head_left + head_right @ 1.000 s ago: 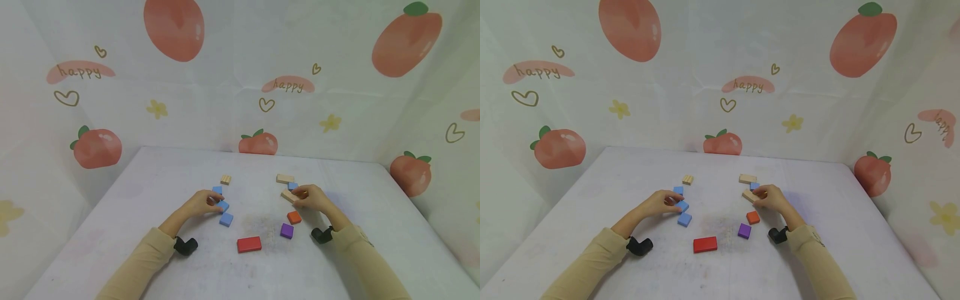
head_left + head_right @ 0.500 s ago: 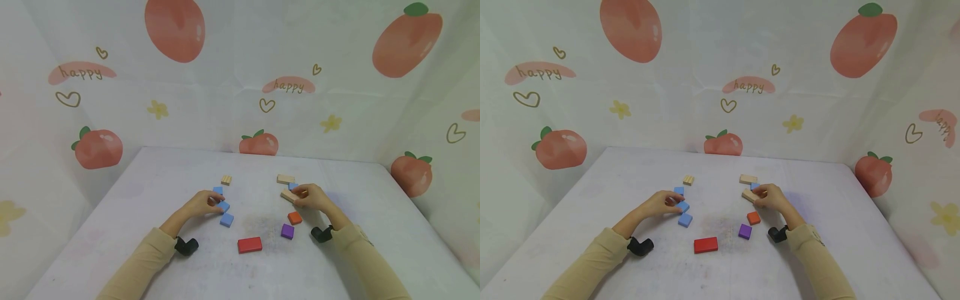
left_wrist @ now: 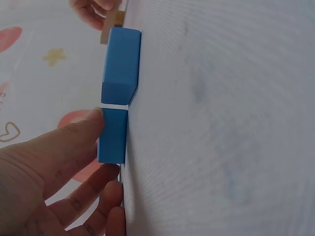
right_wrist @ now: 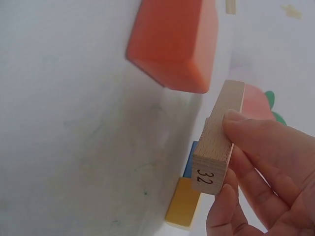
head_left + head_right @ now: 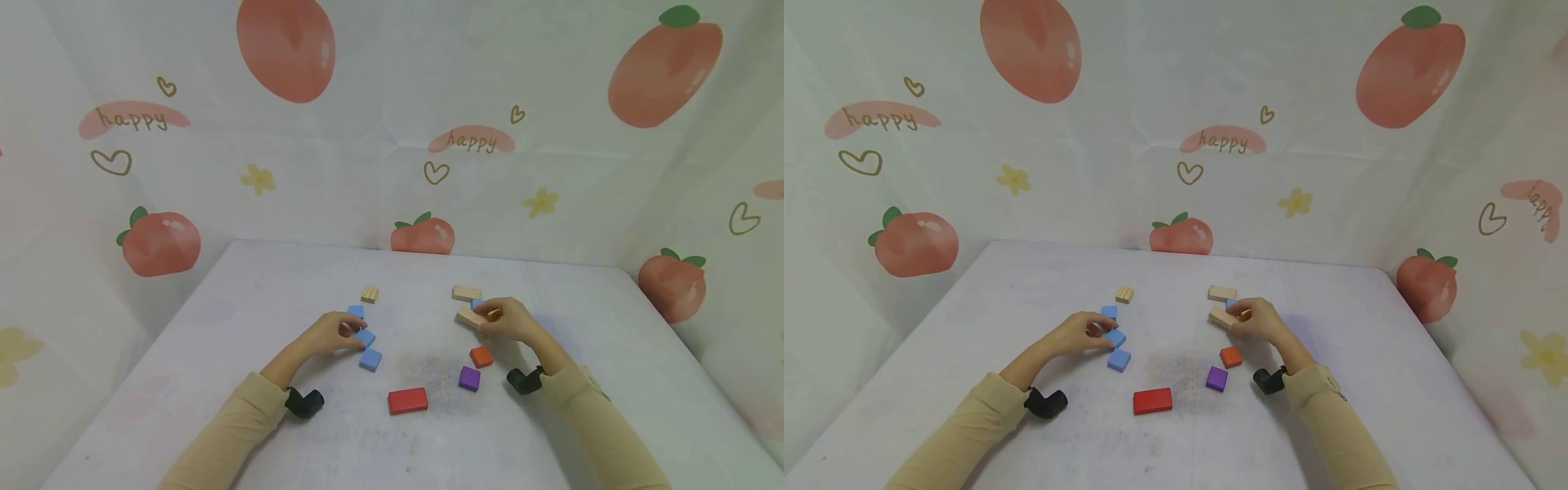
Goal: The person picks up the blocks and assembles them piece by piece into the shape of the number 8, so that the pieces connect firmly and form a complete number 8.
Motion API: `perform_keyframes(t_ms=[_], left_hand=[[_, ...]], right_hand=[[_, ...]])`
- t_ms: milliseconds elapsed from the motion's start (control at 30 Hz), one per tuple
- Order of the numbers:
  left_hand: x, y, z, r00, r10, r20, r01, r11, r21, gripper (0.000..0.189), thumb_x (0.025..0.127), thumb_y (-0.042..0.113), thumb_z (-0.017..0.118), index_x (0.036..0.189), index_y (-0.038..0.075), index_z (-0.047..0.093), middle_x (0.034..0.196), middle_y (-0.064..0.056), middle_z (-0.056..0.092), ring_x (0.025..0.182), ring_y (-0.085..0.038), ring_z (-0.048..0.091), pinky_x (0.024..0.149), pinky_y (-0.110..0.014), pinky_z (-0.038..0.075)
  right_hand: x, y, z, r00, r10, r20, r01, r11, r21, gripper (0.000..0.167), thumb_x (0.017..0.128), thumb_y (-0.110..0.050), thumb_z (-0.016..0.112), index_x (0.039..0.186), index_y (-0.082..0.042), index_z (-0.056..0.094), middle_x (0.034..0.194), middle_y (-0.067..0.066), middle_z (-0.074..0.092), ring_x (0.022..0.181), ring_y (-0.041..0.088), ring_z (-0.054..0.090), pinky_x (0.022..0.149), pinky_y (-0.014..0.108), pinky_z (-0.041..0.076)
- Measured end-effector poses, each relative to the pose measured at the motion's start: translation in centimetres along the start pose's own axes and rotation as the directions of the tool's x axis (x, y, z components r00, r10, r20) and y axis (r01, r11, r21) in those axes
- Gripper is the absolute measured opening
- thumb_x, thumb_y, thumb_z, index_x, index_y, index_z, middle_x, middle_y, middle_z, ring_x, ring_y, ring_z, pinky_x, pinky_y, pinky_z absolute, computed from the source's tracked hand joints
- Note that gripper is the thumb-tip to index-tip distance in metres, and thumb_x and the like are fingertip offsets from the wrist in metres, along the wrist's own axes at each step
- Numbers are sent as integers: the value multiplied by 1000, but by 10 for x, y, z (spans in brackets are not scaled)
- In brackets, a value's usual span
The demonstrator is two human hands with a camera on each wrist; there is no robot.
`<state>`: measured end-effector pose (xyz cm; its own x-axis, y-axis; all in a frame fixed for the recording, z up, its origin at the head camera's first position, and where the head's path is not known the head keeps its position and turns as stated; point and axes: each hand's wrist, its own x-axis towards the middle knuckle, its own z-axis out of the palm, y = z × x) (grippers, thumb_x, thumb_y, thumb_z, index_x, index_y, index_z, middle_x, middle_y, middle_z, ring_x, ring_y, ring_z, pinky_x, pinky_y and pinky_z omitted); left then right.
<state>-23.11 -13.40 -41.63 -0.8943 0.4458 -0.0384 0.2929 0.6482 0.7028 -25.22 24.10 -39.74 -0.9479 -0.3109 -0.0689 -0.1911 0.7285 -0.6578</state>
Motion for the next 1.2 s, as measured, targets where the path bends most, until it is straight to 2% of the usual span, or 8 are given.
perform_keyframes(t_ms=[267, 567, 800, 1033, 1200], left_hand=[[0, 0, 0, 1000, -1, -2, 1, 1000, 2, 37, 78, 18, 74, 111, 4, 65, 103, -12, 65, 87, -16, 58, 76, -29, 50], [1, 1, 0, 1000, -17, 1, 17, 1000, 15, 37, 79, 18, 74, 112, 4, 65, 103, -11, 65, 87, -16, 58, 78, -30, 50], [1, 2, -1, 999, -35, 0, 35, 999, 11, 37, 78, 18, 74, 112, 5, 65, 103, -10, 65, 87, -16, 58, 78, -29, 50], [1, 3, -1, 999, -39, 8, 39, 999, 9, 37, 79, 18, 74, 112, 5, 65, 103, -11, 65, 86, -15, 57, 78, -29, 50], [2, 2, 0, 999, -36, 12, 36, 999, 9, 37, 78, 18, 74, 112, 5, 65, 104, -11, 65, 86, -15, 57, 77, -30, 50]], right_hand=[[3, -4, -1, 1000, -23, -7, 23, 1000, -11, 33, 79, -10, 71, 109, 1, 66, 113, 23, 63, 96, 32, 60, 83, 40, 52], [6, -12, -1, 995, -96, 1, 96, 995, -25, 31, 78, -6, 71, 107, 2, 66, 109, 23, 66, 90, 30, 62, 81, 40, 52], [13, -19, 2, 991, -128, 41, 129, 991, -23, 32, 78, -6, 71, 109, 2, 66, 107, 21, 66, 88, 25, 62, 82, 39, 53], [17, -27, 5, 975, -210, 70, 211, 978, -3, 31, 78, -4, 70, 108, 4, 66, 110, 22, 66, 88, 27, 63, 83, 42, 52], [20, -31, 10, 970, -223, 92, 224, 975, 8, 31, 78, -4, 70, 108, 4, 66, 112, 23, 64, 89, 28, 63, 83, 41, 52]])
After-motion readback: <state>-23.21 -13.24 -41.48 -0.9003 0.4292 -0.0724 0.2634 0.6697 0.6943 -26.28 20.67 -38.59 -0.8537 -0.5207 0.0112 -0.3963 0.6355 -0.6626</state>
